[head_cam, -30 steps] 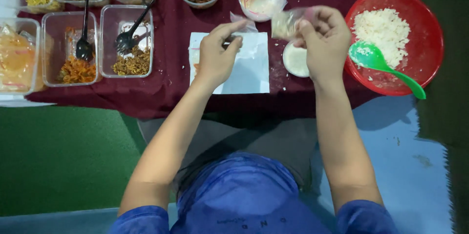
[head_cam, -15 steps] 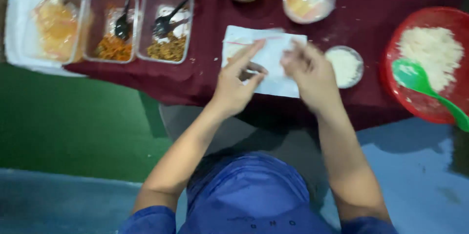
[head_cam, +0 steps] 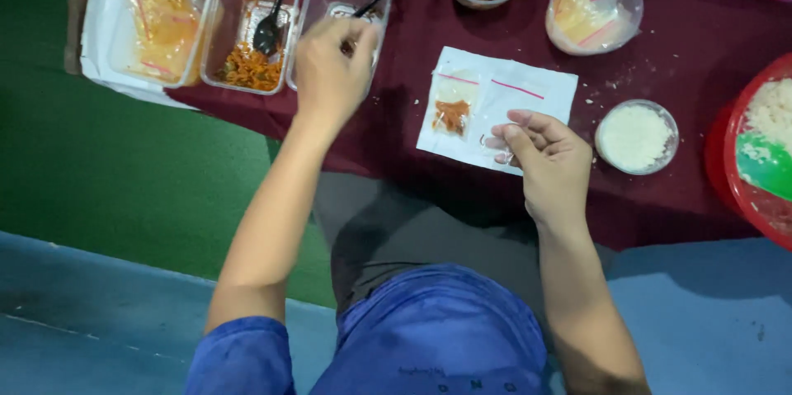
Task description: Preparing small food portions by mixing ingredients and placing them on paper wrappers
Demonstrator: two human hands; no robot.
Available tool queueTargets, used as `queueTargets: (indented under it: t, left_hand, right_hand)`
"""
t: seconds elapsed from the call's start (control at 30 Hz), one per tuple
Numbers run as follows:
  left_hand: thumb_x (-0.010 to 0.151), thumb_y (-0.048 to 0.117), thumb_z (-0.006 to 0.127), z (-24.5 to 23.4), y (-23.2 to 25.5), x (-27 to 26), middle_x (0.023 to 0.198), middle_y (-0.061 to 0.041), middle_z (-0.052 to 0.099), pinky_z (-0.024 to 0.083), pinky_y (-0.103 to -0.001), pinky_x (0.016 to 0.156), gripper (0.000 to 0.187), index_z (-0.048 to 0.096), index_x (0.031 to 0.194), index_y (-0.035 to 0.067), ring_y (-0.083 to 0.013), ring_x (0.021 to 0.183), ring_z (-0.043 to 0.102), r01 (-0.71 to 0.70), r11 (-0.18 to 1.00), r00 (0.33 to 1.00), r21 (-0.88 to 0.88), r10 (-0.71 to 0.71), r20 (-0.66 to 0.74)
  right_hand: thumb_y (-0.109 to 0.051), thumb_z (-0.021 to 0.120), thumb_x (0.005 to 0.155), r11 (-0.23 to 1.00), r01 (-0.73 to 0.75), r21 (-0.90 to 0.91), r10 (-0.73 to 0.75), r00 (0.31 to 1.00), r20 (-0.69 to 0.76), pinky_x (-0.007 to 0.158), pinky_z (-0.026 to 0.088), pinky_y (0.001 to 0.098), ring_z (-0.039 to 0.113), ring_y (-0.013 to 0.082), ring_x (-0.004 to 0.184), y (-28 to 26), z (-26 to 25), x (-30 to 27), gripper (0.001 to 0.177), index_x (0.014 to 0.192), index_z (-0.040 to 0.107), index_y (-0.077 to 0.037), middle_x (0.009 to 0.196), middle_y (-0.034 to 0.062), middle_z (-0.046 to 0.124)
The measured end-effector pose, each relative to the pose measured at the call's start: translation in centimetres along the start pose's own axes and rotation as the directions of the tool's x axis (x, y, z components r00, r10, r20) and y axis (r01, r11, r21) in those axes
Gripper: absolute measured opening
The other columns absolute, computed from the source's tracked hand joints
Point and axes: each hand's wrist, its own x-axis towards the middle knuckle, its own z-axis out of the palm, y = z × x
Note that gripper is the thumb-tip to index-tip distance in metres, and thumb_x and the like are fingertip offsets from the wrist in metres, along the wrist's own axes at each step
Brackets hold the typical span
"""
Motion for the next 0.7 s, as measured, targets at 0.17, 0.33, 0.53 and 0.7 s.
queueTargets:
  t: [0.17,0.33,0.53,0.7]
  left_hand:
    - [0.092,0.012,0.077,-2.0,-5.7,4.1,0.076,-0.005,0.066,0.053,-0.042,0.074,0.008,0.073,0.086,0.014,-0.0323,0.078,0.069,-0.052,0.984,0.995,0.171,0.066,-0.079]
    - [0.101,0.040,0.069,-1.8,-14.3,5.7,0.071,-0.005,0.062,0.063,-0.039,0.055,0.032,0.059,0.092,0.011,-0.0312,0.070,0.075,0.194,0.825,0.973,0.530,-0.094,-0.210]
    - [0.101,0.033,0.068,-2.7,-15.3,5.8,0.076,-0.008,0.063,0.061,-0.040,0.058,0.027,0.061,0.095,0.008,-0.0338,0.073,0.073,0.128,0.851,0.984,0.510,-0.044,-0.174]
    - [0.102,0.028,0.067,-2.8,-15.4,5.8,0.080,-0.011,0.064,0.059,-0.042,0.061,0.022,0.063,0.097,0.006,-0.0359,0.076,0.071,0.059,0.877,0.992,0.476,0.003,-0.128]
  right_hand:
    - [0.002,0.069,0.098,1.000,0.006,-0.010,-0.006,0.999,0.046,0.068,0.067,0.0287,0.078,0.0202,0.082,0.5,1.1,0.6,0.023,0.120,0.066,0.008,0.096,0.0222,0.075]
    - [0.003,0.068,0.099,1.000,0.000,-0.016,0.001,0.997,0.083,0.070,0.067,0.0309,0.077,0.0212,0.082,0.5,2.8,0.9,0.024,0.122,0.064,0.009,0.097,0.0233,0.075]
    - [0.002,0.069,0.098,1.000,-0.016,-0.009,0.017,0.993,0.121,0.070,0.068,0.0284,0.077,0.0197,0.082,0.2,5.5,1.9,0.024,0.121,0.066,0.009,0.096,0.0221,0.075]
    - [0.000,0.070,0.098,0.999,-0.026,-0.038,0.031,0.990,0.139,0.072,0.068,0.0291,0.077,0.0196,0.084,0.9,5.9,2.9,0.026,0.123,0.066,0.007,0.095,0.0216,0.075]
